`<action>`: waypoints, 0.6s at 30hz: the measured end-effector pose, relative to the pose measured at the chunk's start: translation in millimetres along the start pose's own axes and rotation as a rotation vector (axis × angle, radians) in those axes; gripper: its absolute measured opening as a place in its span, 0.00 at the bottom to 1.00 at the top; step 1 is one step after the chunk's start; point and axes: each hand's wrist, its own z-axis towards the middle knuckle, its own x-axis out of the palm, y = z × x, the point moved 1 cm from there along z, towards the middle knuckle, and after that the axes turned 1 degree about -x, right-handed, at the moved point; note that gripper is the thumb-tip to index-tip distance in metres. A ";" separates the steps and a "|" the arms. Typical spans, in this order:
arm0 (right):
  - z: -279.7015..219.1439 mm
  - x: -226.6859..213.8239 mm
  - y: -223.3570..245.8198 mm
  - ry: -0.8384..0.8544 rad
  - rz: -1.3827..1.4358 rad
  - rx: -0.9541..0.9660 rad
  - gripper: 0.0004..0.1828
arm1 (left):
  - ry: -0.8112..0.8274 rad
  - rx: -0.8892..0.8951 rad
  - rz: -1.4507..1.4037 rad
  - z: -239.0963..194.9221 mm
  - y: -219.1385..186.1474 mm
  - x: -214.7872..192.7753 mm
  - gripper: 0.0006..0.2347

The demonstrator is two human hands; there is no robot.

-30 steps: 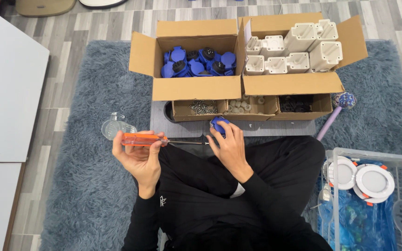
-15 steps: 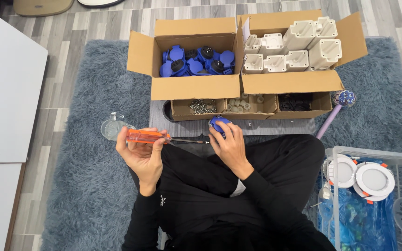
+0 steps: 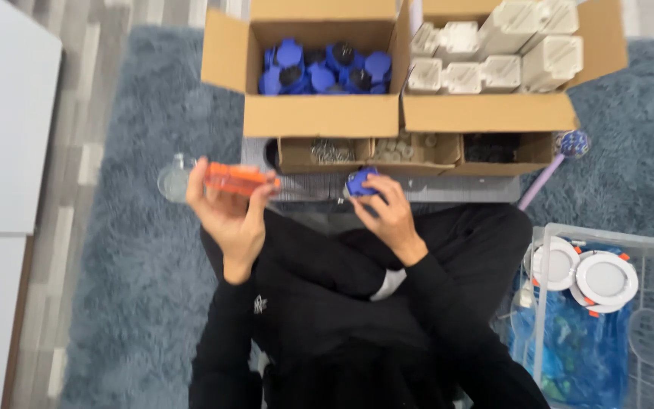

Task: Assembling and inspecting electrical components like recessed lights and sockets using a screwdriver

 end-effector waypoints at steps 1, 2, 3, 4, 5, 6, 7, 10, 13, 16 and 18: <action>-0.1 0.3 -2.5 -0.019 0.023 -0.003 0.09 | 0.019 0.016 -0.006 3.8 0.5 3.1 0.39; 1.1 -0.7 -2.8 -0.006 0.028 0.001 0.09 | 0.011 0.004 -0.002 7.1 3.2 4.3 0.39; 2.6 -2.0 -3.2 -0.002 0.043 -0.008 0.09 | 0.047 0.023 -0.015 10.5 5.6 6.0 0.38; 3.8 -3.0 -2.7 0.000 0.058 -0.016 0.09 | 0.085 0.041 -0.028 14.2 7.7 7.3 0.37; 2.1 -4.5 -4.1 0.012 0.063 -0.009 0.09 | 0.080 0.028 -0.023 15.3 10.1 9.9 0.37; 1.6 -5.0 -6.7 0.022 0.117 -0.026 0.08 | 0.089 0.052 -0.038 17.9 13.0 13.0 0.38; 1.5 -5.8 -9.2 0.033 0.171 -0.042 0.07 | 0.098 0.076 -0.053 20.5 15.6 16.3 0.39; 9.6 -13.1 -6.5 0.089 0.251 -0.044 0.05 | 0.128 0.110 -0.032 22.9 19.7 22.8 0.38; 9.3 -13.5 -10.6 0.101 0.291 -0.045 0.05 | 0.152 0.128 0.004 24.4 20.6 23.9 0.37; 9.5 -14.4 -10.6 0.094 0.313 -0.042 0.05 | 0.159 0.140 0.005 27.5 16.4 24.0 0.37; 10.8 -17.9 -10.2 0.092 0.292 -0.051 0.05 | 0.175 0.146 0.003 29.5 15.8 22.7 0.37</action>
